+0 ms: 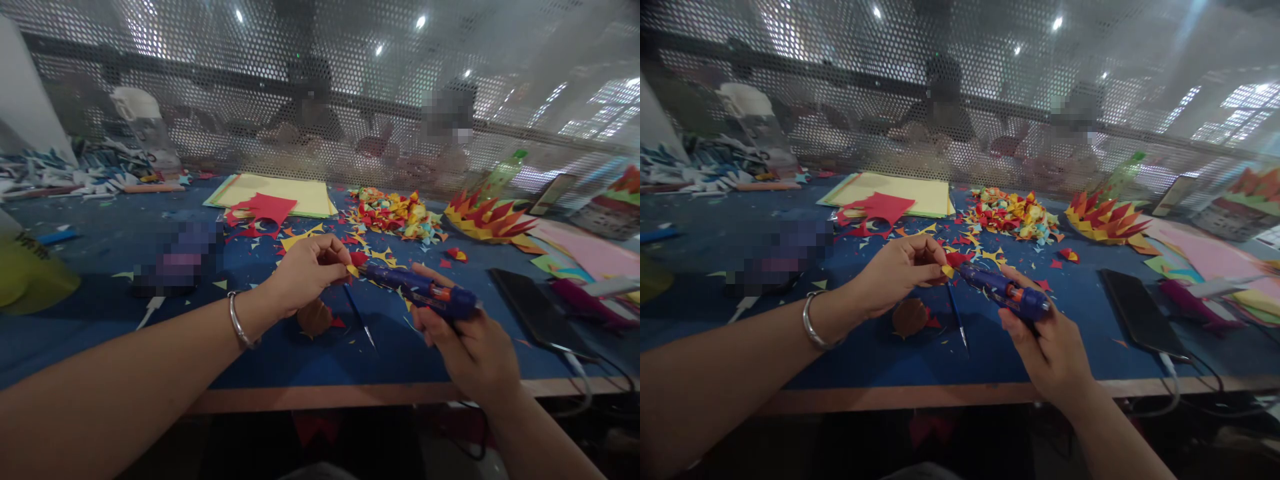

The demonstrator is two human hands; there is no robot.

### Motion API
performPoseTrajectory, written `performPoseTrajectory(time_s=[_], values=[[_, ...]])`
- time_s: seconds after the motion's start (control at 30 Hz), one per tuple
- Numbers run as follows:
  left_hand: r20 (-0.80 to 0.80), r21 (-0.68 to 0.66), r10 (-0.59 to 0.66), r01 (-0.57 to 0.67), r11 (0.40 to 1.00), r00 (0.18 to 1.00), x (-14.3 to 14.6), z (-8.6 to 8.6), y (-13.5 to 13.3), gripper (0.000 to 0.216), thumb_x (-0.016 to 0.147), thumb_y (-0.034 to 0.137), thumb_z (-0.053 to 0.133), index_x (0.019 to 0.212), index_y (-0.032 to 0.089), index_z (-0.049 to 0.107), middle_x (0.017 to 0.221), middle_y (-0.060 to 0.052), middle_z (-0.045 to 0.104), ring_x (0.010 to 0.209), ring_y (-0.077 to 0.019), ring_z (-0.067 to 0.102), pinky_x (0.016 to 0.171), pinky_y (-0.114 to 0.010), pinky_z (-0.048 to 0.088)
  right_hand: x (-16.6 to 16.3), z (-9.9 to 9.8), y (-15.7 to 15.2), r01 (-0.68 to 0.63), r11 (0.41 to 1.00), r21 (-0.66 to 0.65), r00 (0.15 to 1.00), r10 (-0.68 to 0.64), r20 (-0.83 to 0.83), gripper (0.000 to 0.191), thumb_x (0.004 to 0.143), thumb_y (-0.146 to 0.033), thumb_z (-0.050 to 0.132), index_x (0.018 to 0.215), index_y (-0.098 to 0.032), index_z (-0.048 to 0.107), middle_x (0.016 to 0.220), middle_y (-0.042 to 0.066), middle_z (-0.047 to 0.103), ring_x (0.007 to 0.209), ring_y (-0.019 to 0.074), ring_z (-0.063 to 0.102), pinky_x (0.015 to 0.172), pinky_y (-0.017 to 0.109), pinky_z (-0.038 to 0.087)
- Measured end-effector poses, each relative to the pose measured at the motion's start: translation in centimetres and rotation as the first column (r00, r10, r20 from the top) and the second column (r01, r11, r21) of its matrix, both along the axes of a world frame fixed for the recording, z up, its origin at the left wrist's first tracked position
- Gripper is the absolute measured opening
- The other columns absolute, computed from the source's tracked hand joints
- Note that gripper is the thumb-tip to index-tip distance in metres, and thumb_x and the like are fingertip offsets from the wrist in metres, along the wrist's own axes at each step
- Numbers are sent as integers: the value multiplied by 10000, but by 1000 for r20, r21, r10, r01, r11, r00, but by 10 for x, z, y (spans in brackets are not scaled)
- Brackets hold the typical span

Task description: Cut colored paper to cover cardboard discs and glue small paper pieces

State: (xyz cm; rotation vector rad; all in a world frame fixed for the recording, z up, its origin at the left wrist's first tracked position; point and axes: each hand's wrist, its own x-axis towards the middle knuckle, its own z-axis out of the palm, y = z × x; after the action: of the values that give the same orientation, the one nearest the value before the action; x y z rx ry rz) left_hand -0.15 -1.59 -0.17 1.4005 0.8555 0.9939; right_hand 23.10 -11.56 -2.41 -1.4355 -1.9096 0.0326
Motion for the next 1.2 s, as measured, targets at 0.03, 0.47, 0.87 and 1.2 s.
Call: performPoseTrajectory(time_s=[0.03,0.47,0.87,1.2], values=[[3,0,-3,3,1000,1000,0,0,0,130,742,44,663,773,148,591,672,34,623,621,-73,637,608,-202,504,0,0,0,4,1000,1,1000,-4,1,348,988,-451,493,1164,-229,695,587,-11,604,595,192,653,688,314,558],[16,-3,-16,16,1000,1000,0,-1,0,132,728,54,672,770,150,592,665,37,616,618,-75,620,625,-213,497,-1,1,0,20,998,55,999,-22,41,414,983,-434,501,1336,-258,626,606,2,643,456,186,578,623,341,556],[14,-5,-7,7,1000,1000,0,0,-1,129,736,56,658,779,155,589,685,32,622,634,-78,636,619,-210,496,0,-1,-2,25,997,66,999,-28,38,414,981,-422,519,1350,-253,602,721,21,691,489,177,600,648,338,562],[46,-22,-10,11,1000,999,0,-1,1,142,741,56,654,775,166,569,663,33,636,627,-79,653,618,-208,495,-2,3,-3,36,999,23,999,-36,2,399,977,-464,511,1294,-260,640,563,-12,613,442,192,573,601,346,553]])
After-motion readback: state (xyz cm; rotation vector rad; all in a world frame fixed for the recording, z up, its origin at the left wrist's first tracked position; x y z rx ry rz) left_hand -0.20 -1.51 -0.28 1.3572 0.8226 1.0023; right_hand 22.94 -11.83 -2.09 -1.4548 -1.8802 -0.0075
